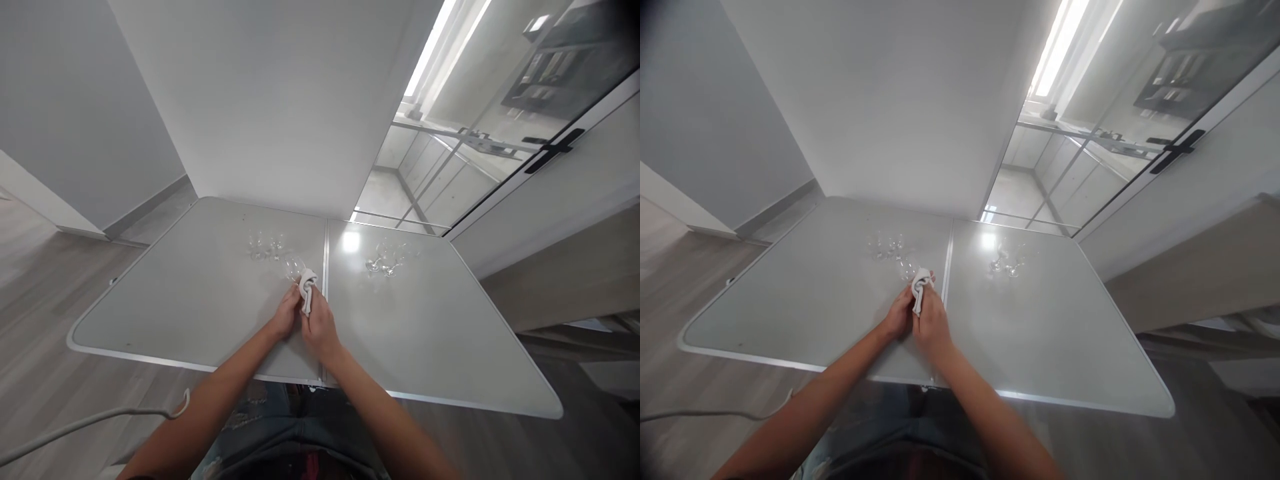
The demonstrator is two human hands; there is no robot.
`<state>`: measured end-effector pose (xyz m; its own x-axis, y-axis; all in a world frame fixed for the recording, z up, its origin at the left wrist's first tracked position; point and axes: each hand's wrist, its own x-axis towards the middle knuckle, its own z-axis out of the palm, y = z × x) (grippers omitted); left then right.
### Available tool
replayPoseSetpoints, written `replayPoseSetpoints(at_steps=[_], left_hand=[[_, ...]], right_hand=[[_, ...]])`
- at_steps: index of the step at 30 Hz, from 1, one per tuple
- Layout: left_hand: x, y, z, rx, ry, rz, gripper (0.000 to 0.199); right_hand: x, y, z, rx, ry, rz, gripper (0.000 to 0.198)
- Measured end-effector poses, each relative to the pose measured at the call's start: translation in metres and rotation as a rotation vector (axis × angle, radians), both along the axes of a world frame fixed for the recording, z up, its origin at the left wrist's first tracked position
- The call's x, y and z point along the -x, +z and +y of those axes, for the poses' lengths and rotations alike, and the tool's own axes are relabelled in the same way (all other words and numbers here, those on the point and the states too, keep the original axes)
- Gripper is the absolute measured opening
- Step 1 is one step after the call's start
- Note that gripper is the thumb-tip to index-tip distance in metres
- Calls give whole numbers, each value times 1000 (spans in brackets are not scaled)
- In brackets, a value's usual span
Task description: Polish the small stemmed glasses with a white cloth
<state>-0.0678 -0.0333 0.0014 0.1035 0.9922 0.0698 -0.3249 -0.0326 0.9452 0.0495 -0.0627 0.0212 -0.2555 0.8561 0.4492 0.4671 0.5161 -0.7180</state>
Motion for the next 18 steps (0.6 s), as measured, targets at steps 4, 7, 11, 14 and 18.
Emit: replayPoseSetpoints(at_steps=[4,7,11,14,18], left_hand=[[0,-1,1,108,15,-133,73],[0,-3,3,111,17,-75,77],[1,2,2,-3,-2,60,68],[3,10,1,-52,-59,128,63],[6,14,5,27,-90,-84,70]], right_hand=[[0,17,-3,65,55,75,34],[-6,23,2,227,89,221,25],[-12,18,8,403,-84,305,18],[-14,15,9,451,-99,393,28],[-22,11,13,671,74,640,20]])
